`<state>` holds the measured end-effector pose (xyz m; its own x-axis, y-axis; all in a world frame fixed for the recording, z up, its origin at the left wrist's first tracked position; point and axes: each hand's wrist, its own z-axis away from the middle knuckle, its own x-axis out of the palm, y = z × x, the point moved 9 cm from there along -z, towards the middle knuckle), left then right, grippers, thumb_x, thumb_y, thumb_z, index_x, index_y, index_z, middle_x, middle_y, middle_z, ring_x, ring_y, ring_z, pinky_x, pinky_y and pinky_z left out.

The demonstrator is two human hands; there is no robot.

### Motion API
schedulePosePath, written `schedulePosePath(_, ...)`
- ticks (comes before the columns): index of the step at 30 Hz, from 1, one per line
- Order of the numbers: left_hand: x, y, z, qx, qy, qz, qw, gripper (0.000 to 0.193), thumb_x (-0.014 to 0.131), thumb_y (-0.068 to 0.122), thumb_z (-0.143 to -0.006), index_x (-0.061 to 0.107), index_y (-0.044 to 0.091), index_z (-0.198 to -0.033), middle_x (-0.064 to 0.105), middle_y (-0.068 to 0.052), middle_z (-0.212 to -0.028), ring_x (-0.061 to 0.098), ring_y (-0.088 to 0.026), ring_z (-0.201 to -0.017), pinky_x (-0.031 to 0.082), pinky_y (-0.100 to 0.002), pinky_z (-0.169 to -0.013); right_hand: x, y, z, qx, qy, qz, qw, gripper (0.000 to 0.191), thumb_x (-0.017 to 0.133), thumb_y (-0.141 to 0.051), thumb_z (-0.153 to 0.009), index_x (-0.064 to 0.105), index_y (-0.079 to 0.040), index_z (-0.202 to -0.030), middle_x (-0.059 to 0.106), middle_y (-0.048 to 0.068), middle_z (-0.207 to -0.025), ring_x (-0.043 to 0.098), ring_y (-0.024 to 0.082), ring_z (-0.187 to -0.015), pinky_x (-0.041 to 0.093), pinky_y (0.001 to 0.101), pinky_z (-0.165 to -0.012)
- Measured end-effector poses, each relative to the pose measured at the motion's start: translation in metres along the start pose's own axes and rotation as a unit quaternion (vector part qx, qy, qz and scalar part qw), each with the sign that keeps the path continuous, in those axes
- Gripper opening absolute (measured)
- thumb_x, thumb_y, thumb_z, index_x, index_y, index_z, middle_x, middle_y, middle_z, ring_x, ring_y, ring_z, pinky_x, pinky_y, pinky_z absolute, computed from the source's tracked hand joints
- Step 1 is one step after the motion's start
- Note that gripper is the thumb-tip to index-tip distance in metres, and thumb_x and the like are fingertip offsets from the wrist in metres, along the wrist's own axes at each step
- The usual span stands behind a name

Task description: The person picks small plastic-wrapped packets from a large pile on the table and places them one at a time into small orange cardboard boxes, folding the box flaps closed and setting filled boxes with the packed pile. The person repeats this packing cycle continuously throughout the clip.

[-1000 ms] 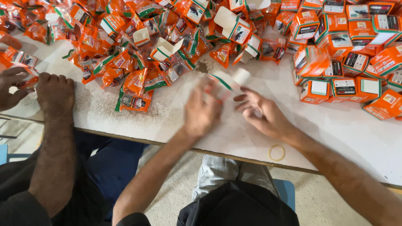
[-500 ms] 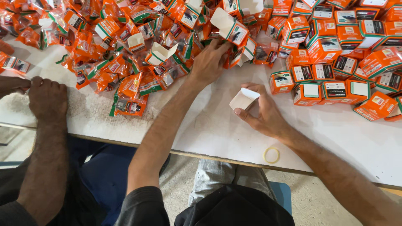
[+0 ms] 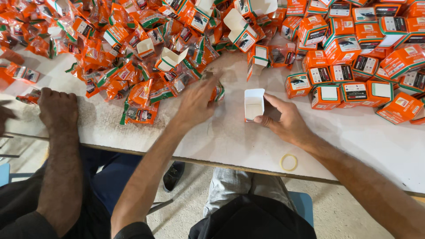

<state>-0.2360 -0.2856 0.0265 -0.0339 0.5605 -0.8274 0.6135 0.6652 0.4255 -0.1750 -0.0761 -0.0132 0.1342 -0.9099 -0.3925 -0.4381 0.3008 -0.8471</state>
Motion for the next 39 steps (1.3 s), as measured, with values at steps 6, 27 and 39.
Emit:
schedulePosePath(6, -0.013, 0.073, 0.04, 0.082, 0.167, 0.15, 0.971, 0.045, 0.076, 0.0, -0.085, 0.059, 0.01, -0.125, 0.062, -0.019, -0.125, 0.07, -0.037, -0.107, 0.06, -0.041, -0.088, 0.017, 0.007, -0.001, 0.051, -0.031, -0.03, 0.998, 0.065, 0.08, -0.026, -0.087, 0.057, 0.001, -0.141, 0.077, 0.011, -0.115, 0.067, 0.01, -0.098, 0.056, 0.0298, -0.087)
schedulePosePath(27, 0.03, 0.077, 0.026, 0.028, 0.134, 0.055, 0.989, 0.027, 0.071, 0.027, -0.093, 0.067, 0.008, -0.111, 0.027, -0.029, -0.16, 0.042, -0.046, -0.13, 0.038, -0.057, -0.107, 0.02, -0.006, 0.002, -0.007, -0.02, 0.119, 0.993, 0.073, 0.082, -0.024, -0.083, 0.05, 0.001, -0.143, 0.066, 0.024, -0.126, 0.065, 0.042, -0.115, 0.052, 0.0462, -0.095)
schedulePosePath(39, 0.059, 0.022, 0.023, -0.189, 0.064, 0.237, 0.951, 0.026, 0.067, 0.02, -0.095, 0.06, -0.005, -0.088, 0.058, -0.011, -0.066, 0.056, -0.016, -0.057, 0.045, -0.035, -0.056, 0.015, -0.014, 0.005, -0.016, 0.025, -0.034, 0.999, 0.072, 0.079, -0.029, -0.091, 0.036, 0.001, -0.141, 0.064, 0.019, -0.128, 0.067, 0.028, -0.119, 0.052, 0.0375, -0.1)
